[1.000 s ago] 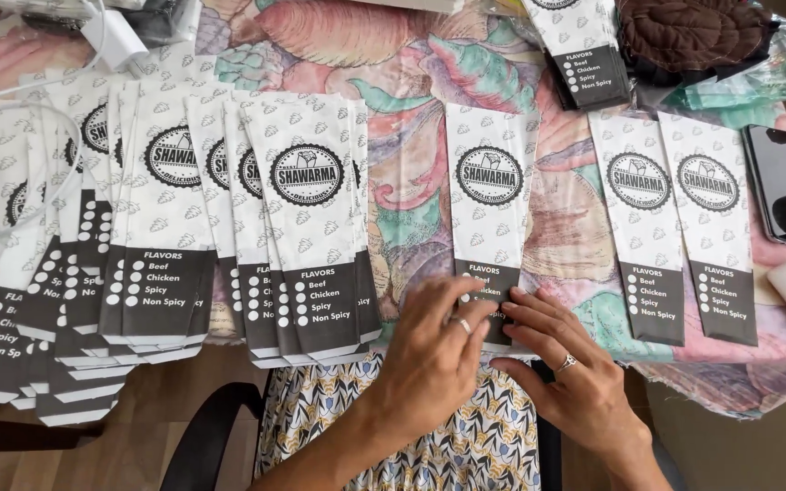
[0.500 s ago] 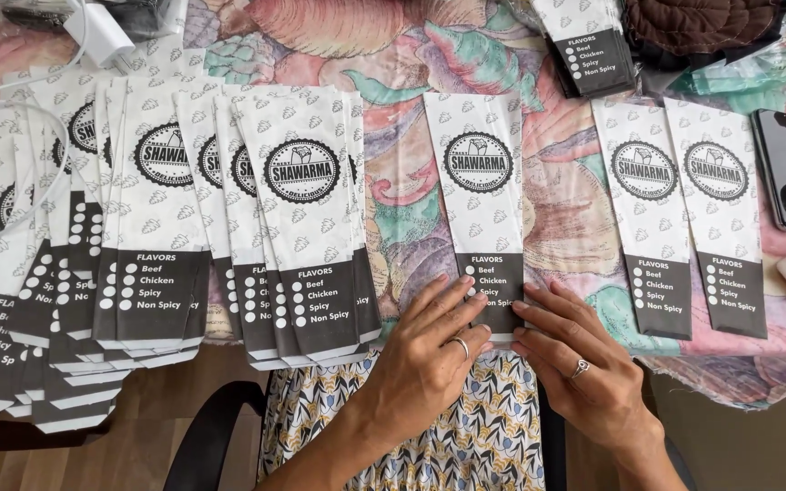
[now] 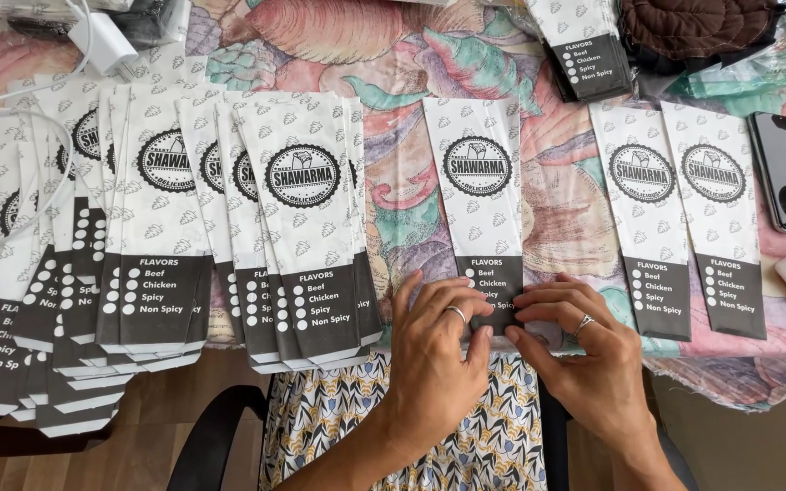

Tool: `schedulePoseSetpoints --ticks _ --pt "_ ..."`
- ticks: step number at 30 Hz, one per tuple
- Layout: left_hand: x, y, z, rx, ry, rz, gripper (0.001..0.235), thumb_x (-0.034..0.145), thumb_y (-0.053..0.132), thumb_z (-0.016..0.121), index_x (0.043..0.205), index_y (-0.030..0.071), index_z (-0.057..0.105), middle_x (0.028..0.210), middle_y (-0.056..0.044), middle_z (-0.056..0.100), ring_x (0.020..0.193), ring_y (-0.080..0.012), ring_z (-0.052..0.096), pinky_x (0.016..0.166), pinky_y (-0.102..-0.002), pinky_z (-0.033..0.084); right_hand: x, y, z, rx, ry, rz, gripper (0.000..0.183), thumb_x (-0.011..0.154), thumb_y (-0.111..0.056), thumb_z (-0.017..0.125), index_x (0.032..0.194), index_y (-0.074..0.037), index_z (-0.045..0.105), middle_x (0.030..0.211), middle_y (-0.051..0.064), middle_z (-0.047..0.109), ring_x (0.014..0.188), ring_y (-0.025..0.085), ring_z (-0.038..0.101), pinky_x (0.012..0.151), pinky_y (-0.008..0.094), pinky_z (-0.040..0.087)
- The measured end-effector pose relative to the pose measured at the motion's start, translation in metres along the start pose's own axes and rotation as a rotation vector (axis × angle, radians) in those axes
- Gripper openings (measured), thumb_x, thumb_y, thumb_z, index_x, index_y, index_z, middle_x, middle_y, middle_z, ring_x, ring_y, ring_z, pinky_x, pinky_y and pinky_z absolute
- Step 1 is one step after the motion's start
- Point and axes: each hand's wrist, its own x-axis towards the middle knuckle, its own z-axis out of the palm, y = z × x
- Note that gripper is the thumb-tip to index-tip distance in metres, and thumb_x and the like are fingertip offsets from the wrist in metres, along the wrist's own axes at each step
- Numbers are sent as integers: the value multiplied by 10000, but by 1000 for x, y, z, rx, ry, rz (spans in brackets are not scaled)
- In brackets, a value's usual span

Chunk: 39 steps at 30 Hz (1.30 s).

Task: Applying glue to the edges of paper wrappers and folding them to create food sleeves.

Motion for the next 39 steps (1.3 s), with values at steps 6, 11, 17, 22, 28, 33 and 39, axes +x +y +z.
schedulePoseSetpoints --ticks 6,11,17,22,28,33,39 --pt "3 -10 -4 -95 -124 -35 296 756 -21 790 1036 62 742 1101 -55 752 1158 -237 644 1205 -508 279 -1 0 -2 56 2 22 19 885 -34 733 896 -19 737 979 102 747 1012 258 720 1072 422 538" --pt "11 -15 -10 -51 -278 14 375 793 5 741 1162 59 703 1322 -87 647 1344 -307 486 1237 -525 191 -4 6 -16 52 29 13 141 914 48 657 1006 -13 744 1097 116 744 1118 277 710 1124 431 538" --pt "26 1 15 48 -483 106 391 868 105 685 1257 69 668 1490 -146 543 1494 -392 362 1257 -605 98 -33 42 -50 -312 262 26 223 990 79 694 1205 25 719 1292 180 705 1262 321 675 1230 499 500" --pt "43 25 48 -4 -550 157 363 903 105 632 1259 40 661 1508 -170 527 1493 -408 364 1279 -604 88 -50 57 -54 -462 224 82 233 1002 14 688 1231 32 726 1333 184 696 1340 337 632 1278 509 423" --pt "40 28 67 7 -566 229 376 907 87 550 1263 23 655 1520 -195 504 1517 -418 327 1294 -583 90 -50 60 -57 -438 246 88 205 1012 36 682 1210 44 736 1319 185 703 1339 345 638 1271 502 421" --pt "36 20 65 -49 -592 192 384 862 72 603 1238 30 675 1513 -146 517 1516 -377 329 1288 -574 57 -54 64 -53 -560 283 47 241 1032 38 675 1264 2 728 1433 194 661 1423 404 583 1191 511 494" --pt "45 23 73 -39 -566 221 407 843 70 598 1239 16 676 1506 -158 523 1490 -383 358 1276 -603 83 -47 61 -57 -556 221 95 228 1018 -34 663 1235 -7 728 1375 172 683 1358 344 618 1297 556 356"
